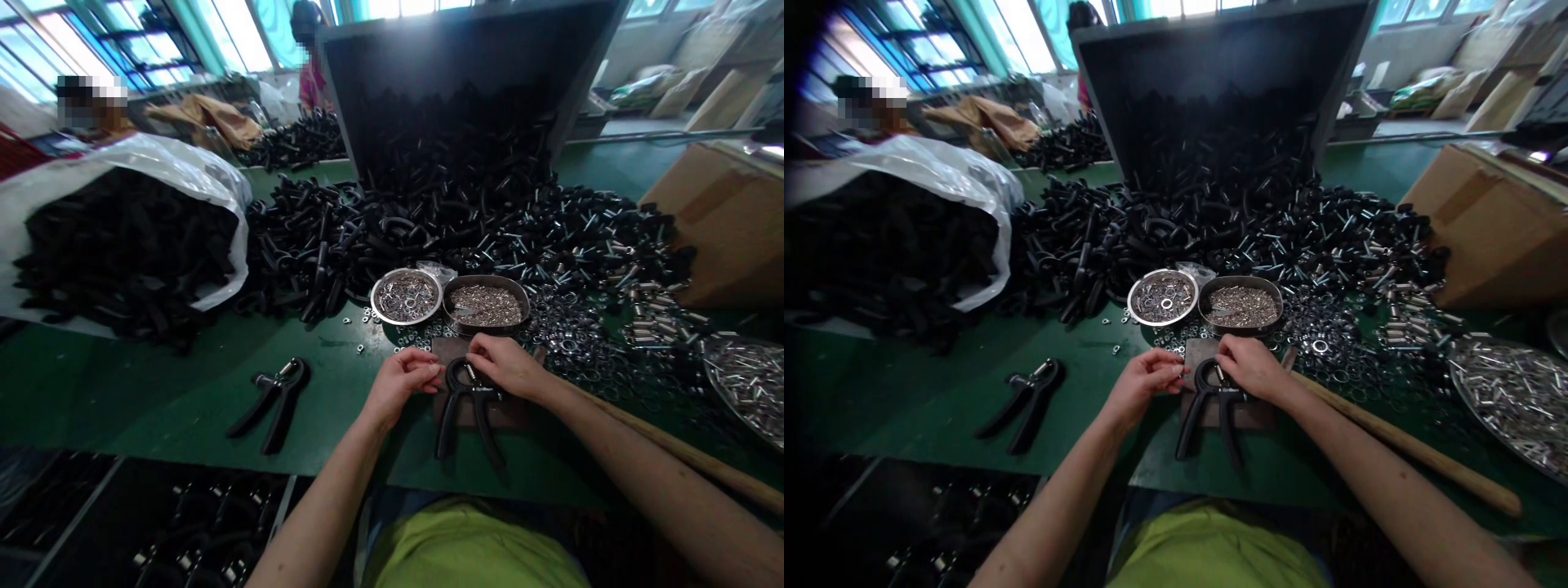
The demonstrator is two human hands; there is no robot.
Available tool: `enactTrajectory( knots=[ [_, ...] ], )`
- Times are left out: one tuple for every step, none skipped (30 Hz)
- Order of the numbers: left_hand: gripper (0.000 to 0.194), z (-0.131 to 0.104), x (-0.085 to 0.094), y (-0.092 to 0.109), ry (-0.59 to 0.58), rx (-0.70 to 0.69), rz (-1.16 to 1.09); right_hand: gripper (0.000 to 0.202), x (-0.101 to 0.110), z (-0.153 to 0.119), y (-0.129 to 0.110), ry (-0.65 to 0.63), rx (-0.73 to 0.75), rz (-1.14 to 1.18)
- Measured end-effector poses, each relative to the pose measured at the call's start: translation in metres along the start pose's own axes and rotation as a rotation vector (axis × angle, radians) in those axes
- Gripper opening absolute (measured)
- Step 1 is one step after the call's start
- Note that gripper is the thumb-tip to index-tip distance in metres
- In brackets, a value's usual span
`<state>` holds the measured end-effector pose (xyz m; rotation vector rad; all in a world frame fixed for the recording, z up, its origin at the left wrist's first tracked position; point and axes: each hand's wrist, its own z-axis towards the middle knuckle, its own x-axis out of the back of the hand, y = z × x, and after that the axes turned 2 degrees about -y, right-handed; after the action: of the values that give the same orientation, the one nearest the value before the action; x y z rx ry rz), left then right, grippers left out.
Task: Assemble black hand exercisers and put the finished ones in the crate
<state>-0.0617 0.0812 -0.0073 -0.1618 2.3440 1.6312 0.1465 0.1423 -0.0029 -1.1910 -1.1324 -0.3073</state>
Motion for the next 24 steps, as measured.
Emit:
enactTrajectory(
  knots=[
    [0.029, -0.001, -0.001, -0.002, -0.001, -0.005, 0.028, 0.016, 0.0, -0.001, 0.001, 0.004, 0.001, -0.01],
    [0.028, -0.001, -0.003, -0.003, -0.003, -0.011, 0.055, 0.016, 0.001, -0.001, 0.001, 0.008, 0.001, -0.022],
    [0.027, -0.001, -0.004, -0.005, -0.008, -0.019, 0.086, 0.017, 0.001, -0.002, 0.002, 0.009, 0.0, -0.037],
    [0.025, -0.001, -0.006, -0.006, -0.013, -0.033, 0.128, 0.017, 0.002, -0.002, 0.002, 0.009, 0.0, -0.054],
    [0.023, 0.0, -0.007, -0.008, -0.019, -0.054, 0.187, 0.017, 0.002, -0.003, 0.002, 0.008, 0.001, -0.075],
    [0.02, 0.0, -0.009, -0.01, -0.023, -0.085, 0.265, 0.016, 0.002, -0.003, 0.001, 0.006, 0.004, -0.101],
    [0.016, 0.0, -0.012, -0.011, -0.018, -0.126, 0.361, 0.015, 0.002, -0.003, -0.001, 0.005, 0.01, -0.129],
    [0.013, 0.001, -0.014, -0.013, -0.009, -0.176, 0.471, 0.014, 0.001, -0.003, -0.003, 0.001, 0.019, -0.161],
    [0.01, 0.001, -0.017, -0.014, 0.002, -0.229, 0.584, 0.014, 0.0, -0.003, -0.005, -0.002, 0.028, -0.193],
    [0.009, 0.001, -0.02, -0.015, 0.012, -0.282, 0.687, 0.014, -0.002, -0.004, -0.008, -0.007, 0.038, -0.224],
    [0.008, 0.001, -0.023, -0.016, 0.02, -0.328, 0.777, 0.014, -0.003, -0.004, -0.01, -0.012, 0.048, -0.251],
    [0.007, 0.002, -0.026, -0.016, 0.022, -0.364, 0.85, 0.015, -0.004, -0.005, -0.011, -0.018, 0.055, -0.272],
    [0.007, 0.002, -0.029, -0.017, 0.016, -0.39, 0.907, 0.016, -0.004, -0.007, -0.012, -0.021, 0.065, -0.29],
    [0.007, 0.002, -0.032, -0.017, 0.011, -0.41, 0.953, 0.017, -0.003, -0.01, -0.011, -0.016, 0.078, -0.305],
    [0.007, 0.002, -0.034, -0.017, 0.006, -0.429, 0.99, 0.018, -0.001, -0.015, -0.009, 0.001, 0.095, -0.318],
    [0.008, 0.002, -0.036, -0.018, -0.001, -0.449, 1.026, 0.019, 0.003, -0.022, -0.005, 0.031, 0.109, -0.331],
    [0.009, 0.002, -0.037, -0.018, -0.008, -0.472, 1.063, 0.02, 0.007, -0.031, 0.0, 0.07, 0.11, -0.35],
    [0.01, 0.001, -0.037, -0.019, -0.013, -0.497, 1.107, 0.021, 0.012, -0.042, 0.007, 0.114, 0.092, -0.374],
    [0.012, 0.001, -0.037, -0.02, -0.02, -0.526, 1.165, 0.021, 0.016, -0.055, 0.015, 0.156, 0.052, -0.403],
    [0.015, 0.0, -0.037, -0.021, -0.037, -0.559, 1.237, 0.021, 0.019, -0.069, 0.025, 0.189, -0.004, -0.439],
    [0.017, 0.0, -0.037, -0.022, -0.058, -0.591, 1.318, 0.021, 0.022, -0.085, 0.036, 0.21, -0.069, -0.481],
    [0.019, -0.001, -0.037, -0.023, -0.081, -0.619, 1.398, 0.022, 0.023, -0.1, 0.048, 0.223, -0.124, -0.528],
    [0.02, -0.003, -0.037, -0.025, -0.103, -0.64, 1.467, 0.025, 0.022, -0.114, 0.06, 0.227, -0.161, -0.575],
    [0.022, -0.004, -0.037, -0.026, -0.119, -0.651, 1.52, 0.026, 0.02, -0.126, 0.071, 0.229, -0.185, -0.611]
  ],
)
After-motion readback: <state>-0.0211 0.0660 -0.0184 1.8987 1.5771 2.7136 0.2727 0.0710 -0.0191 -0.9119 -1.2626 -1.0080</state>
